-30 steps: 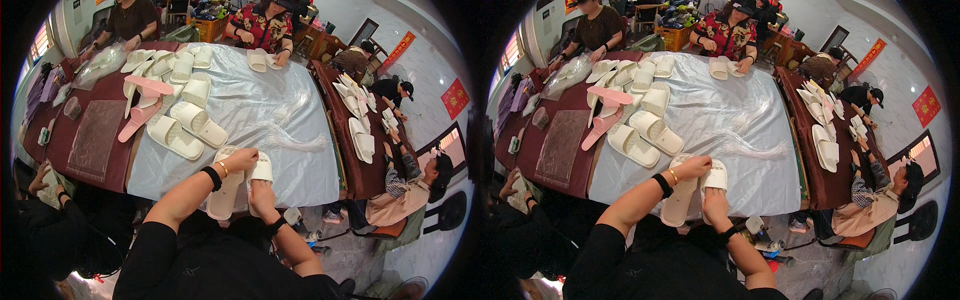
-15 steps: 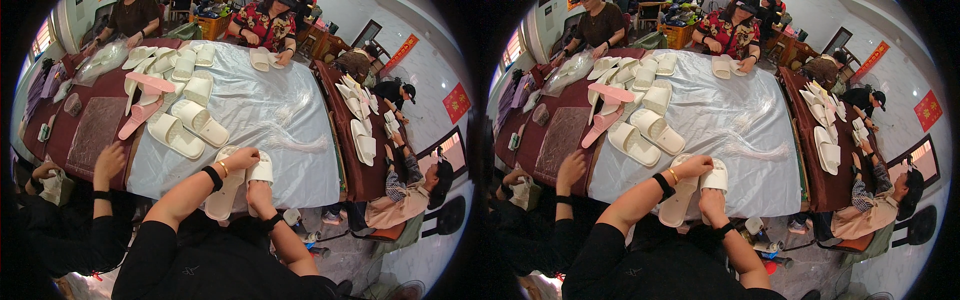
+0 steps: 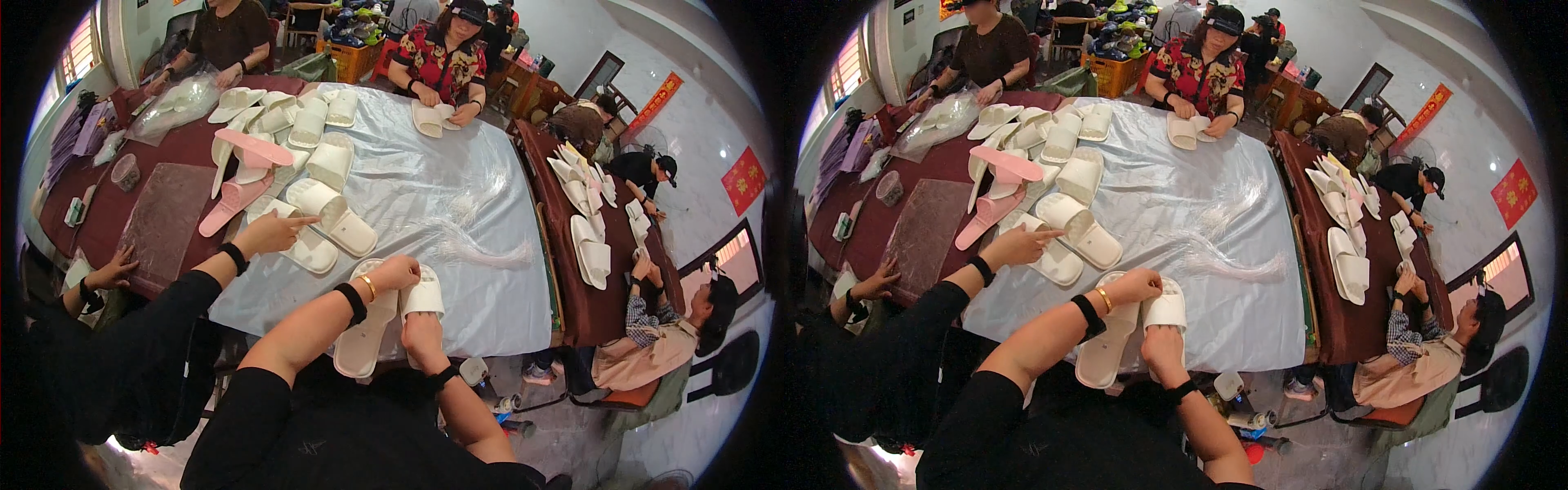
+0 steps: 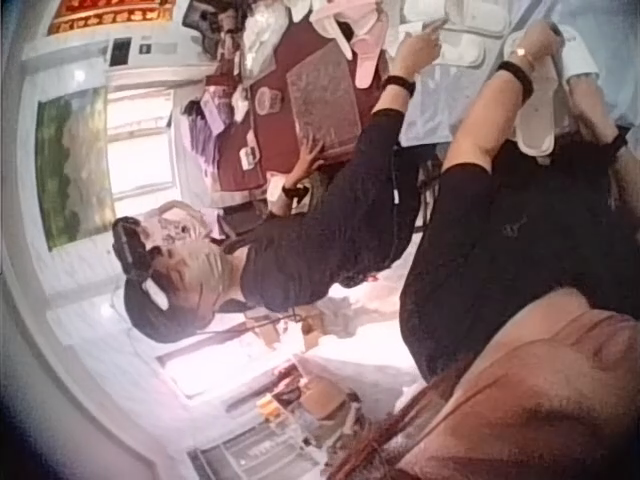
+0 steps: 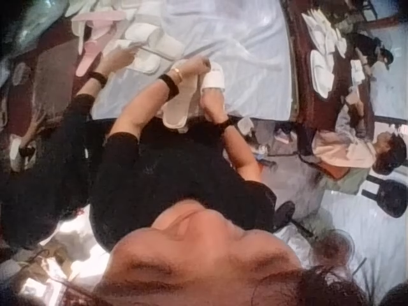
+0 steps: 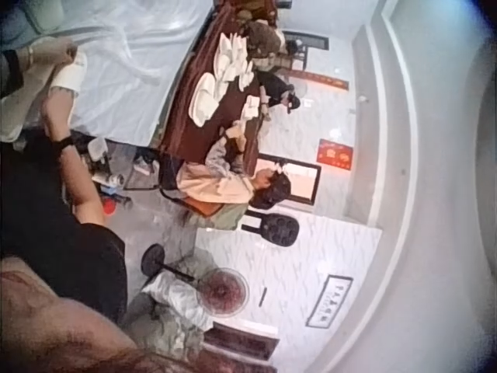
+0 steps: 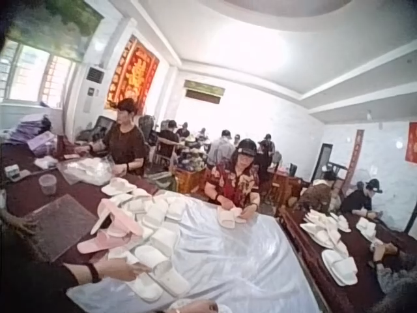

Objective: Manually assembling and finishing shoe components at a factory workstation.

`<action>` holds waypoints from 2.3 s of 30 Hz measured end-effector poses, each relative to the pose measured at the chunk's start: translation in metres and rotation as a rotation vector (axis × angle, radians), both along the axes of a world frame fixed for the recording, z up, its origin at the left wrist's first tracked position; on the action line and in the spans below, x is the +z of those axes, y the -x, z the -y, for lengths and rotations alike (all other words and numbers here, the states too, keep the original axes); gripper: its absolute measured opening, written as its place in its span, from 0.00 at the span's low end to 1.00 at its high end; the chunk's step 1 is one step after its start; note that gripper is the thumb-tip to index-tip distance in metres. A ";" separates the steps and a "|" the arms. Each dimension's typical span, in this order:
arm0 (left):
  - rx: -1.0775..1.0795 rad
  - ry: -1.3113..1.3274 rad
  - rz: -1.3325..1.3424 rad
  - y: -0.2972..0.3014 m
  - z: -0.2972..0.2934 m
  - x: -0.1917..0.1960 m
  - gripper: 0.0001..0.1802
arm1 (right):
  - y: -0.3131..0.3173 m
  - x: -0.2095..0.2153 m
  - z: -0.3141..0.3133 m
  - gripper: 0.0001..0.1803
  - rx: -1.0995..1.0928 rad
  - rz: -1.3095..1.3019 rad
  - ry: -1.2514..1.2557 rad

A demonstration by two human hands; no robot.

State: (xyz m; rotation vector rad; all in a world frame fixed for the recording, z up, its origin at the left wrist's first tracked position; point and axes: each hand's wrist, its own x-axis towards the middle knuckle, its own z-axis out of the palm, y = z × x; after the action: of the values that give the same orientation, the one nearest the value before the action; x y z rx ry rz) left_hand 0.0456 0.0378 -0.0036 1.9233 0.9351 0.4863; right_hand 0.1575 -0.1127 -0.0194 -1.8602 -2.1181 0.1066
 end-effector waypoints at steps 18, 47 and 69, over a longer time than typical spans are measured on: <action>0.056 0.102 0.153 -0.001 0.007 -0.009 0.11 | -0.001 0.003 0.009 0.08 0.031 0.050 -0.022; 0.358 0.166 0.548 0.027 0.026 -0.001 0.10 | -0.013 0.004 -0.082 0.08 -0.119 -0.858 -0.036; 0.335 -0.041 0.344 0.032 0.037 0.004 0.10 | -0.014 0.011 -0.080 0.07 -0.097 -1.279 0.069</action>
State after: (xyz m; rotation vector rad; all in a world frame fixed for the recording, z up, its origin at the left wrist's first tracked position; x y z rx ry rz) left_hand 0.0139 0.0006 0.0001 1.6506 1.0242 1.0049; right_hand 0.1720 -0.0329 -0.0080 -1.2725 -1.1060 1.0288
